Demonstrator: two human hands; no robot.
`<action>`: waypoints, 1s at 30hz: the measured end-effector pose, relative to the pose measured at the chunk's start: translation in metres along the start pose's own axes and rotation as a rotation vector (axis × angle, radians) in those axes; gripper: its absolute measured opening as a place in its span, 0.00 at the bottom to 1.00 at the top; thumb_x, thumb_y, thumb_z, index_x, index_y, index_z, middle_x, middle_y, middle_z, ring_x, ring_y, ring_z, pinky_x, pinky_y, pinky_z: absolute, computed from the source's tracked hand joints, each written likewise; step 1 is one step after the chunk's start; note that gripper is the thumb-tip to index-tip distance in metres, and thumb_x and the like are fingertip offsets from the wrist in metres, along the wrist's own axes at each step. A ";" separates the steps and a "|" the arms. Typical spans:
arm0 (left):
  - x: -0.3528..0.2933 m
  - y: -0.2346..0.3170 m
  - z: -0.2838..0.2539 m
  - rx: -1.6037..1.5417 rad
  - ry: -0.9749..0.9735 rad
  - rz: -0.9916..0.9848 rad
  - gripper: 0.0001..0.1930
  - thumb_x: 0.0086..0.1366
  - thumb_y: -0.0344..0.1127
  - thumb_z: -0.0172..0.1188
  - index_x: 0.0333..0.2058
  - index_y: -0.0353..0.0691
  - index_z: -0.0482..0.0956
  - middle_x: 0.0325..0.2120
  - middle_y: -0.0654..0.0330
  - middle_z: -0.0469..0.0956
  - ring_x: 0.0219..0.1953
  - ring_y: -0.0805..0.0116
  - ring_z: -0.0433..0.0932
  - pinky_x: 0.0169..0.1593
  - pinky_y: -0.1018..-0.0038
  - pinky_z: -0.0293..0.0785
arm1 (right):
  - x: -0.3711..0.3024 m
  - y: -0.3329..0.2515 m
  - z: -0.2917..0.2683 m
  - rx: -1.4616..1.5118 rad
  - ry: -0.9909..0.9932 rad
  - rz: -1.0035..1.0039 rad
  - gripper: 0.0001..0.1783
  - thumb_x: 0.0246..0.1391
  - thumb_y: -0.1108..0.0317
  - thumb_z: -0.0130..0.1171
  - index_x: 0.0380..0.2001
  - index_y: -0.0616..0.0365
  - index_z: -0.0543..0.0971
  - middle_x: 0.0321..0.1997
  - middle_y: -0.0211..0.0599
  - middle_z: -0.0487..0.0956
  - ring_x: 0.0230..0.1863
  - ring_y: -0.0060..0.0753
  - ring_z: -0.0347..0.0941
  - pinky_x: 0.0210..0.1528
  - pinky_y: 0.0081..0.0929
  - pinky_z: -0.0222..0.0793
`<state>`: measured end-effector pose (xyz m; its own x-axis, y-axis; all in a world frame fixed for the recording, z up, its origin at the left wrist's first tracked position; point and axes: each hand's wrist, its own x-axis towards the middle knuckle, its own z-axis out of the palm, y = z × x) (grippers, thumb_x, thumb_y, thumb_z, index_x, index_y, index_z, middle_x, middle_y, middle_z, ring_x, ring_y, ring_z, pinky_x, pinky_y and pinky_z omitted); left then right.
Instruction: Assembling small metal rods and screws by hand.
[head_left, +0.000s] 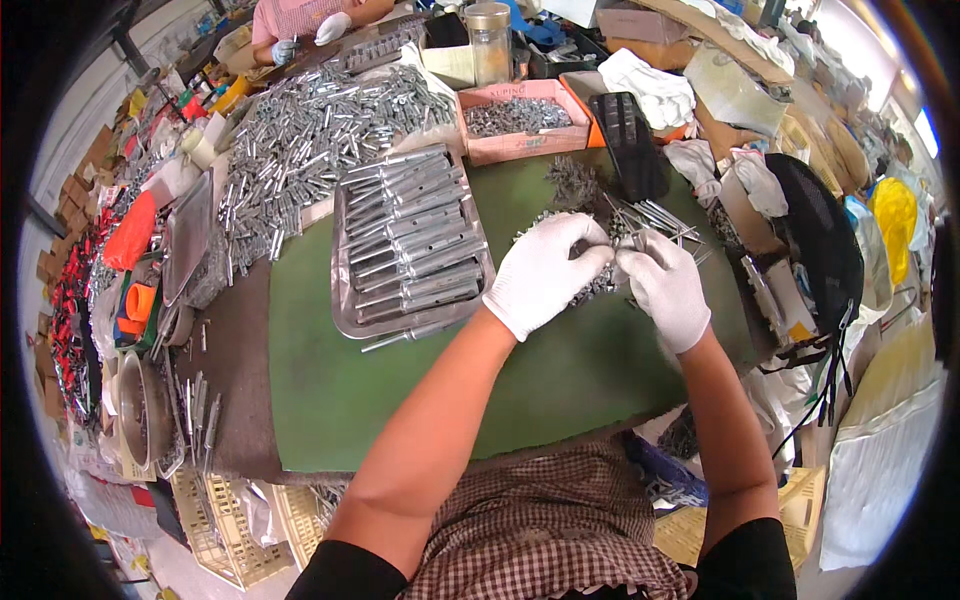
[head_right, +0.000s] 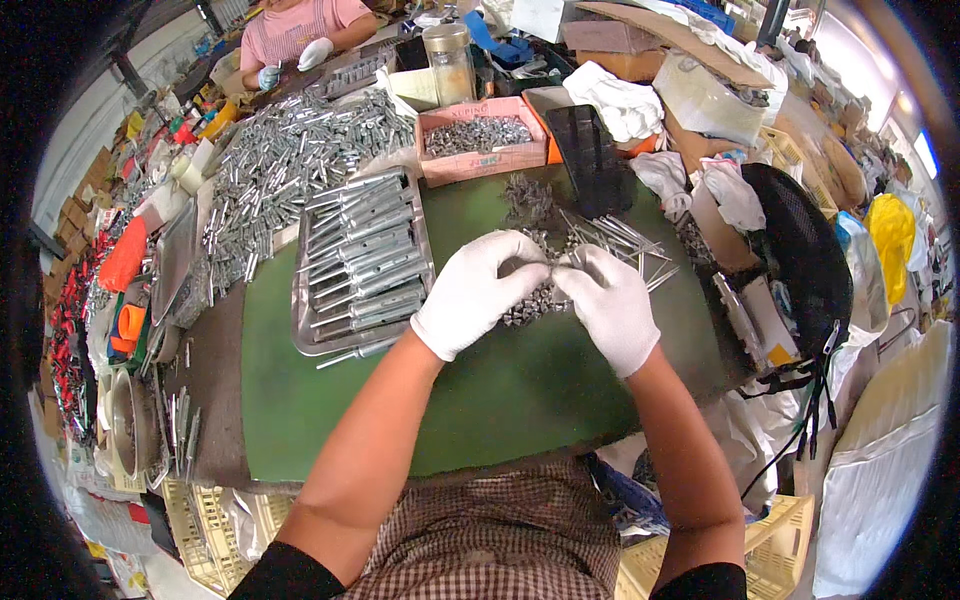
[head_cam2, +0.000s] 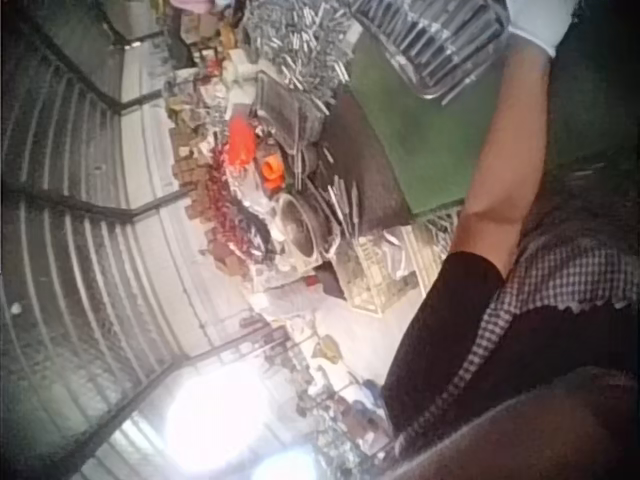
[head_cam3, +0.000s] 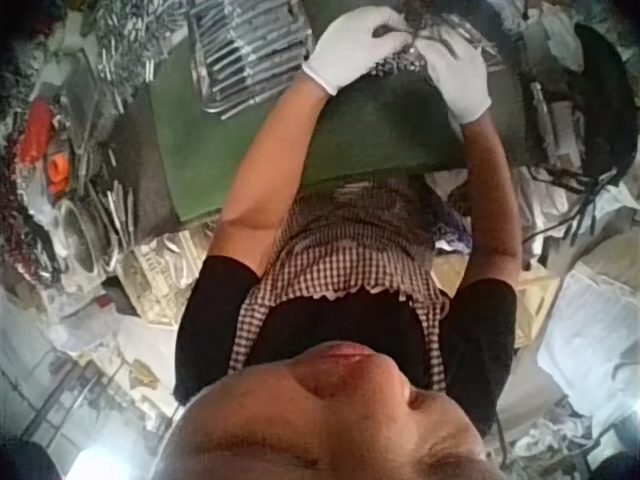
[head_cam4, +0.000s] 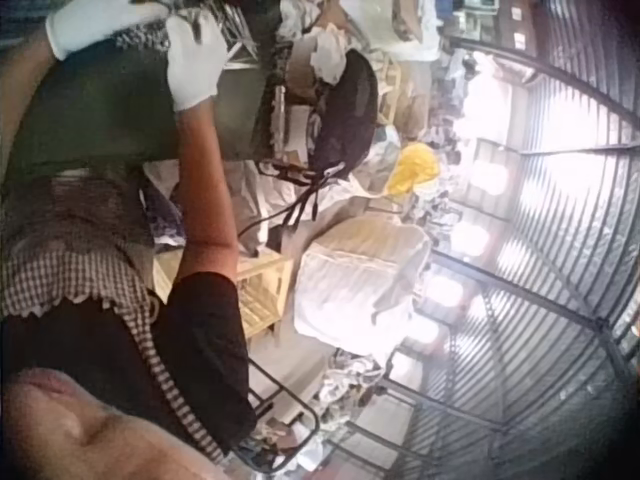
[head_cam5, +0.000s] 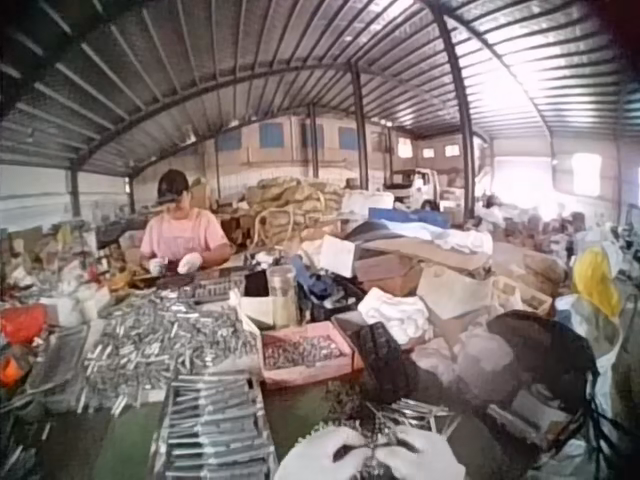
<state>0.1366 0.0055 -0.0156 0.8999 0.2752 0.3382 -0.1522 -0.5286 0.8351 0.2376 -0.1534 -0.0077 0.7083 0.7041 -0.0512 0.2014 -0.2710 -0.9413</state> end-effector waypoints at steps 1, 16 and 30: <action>0.000 -0.001 -0.001 0.053 -0.002 0.006 0.10 0.59 0.37 0.58 0.33 0.36 0.79 0.29 0.51 0.76 0.34 0.55 0.76 0.42 0.66 0.72 | -0.001 -0.001 0.003 0.002 -0.003 0.000 0.08 0.53 0.66 0.59 0.32 0.60 0.77 0.28 0.43 0.77 0.29 0.39 0.75 0.34 0.30 0.69; -0.004 0.002 -0.005 0.278 0.070 0.109 0.09 0.58 0.38 0.61 0.33 0.40 0.80 0.30 0.53 0.77 0.35 0.55 0.77 0.41 0.65 0.73 | -0.002 0.002 -0.001 -0.335 0.144 -0.342 0.11 0.53 0.65 0.59 0.33 0.62 0.78 0.30 0.45 0.77 0.31 0.41 0.75 0.35 0.31 0.69; -0.003 -0.013 -0.010 0.411 0.224 -0.099 0.11 0.58 0.40 0.60 0.32 0.38 0.80 0.30 0.51 0.79 0.36 0.54 0.78 0.41 0.64 0.73 | 0.032 0.002 0.012 -0.756 0.150 -0.405 0.09 0.50 0.66 0.58 0.33 0.57 0.79 0.34 0.45 0.79 0.37 0.47 0.76 0.41 0.38 0.71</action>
<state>0.1312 0.0196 -0.0229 0.7847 0.4829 0.3886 0.1451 -0.7526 0.6423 0.2526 -0.1230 -0.0150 0.5559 0.7611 0.3343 0.8147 -0.4188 -0.4011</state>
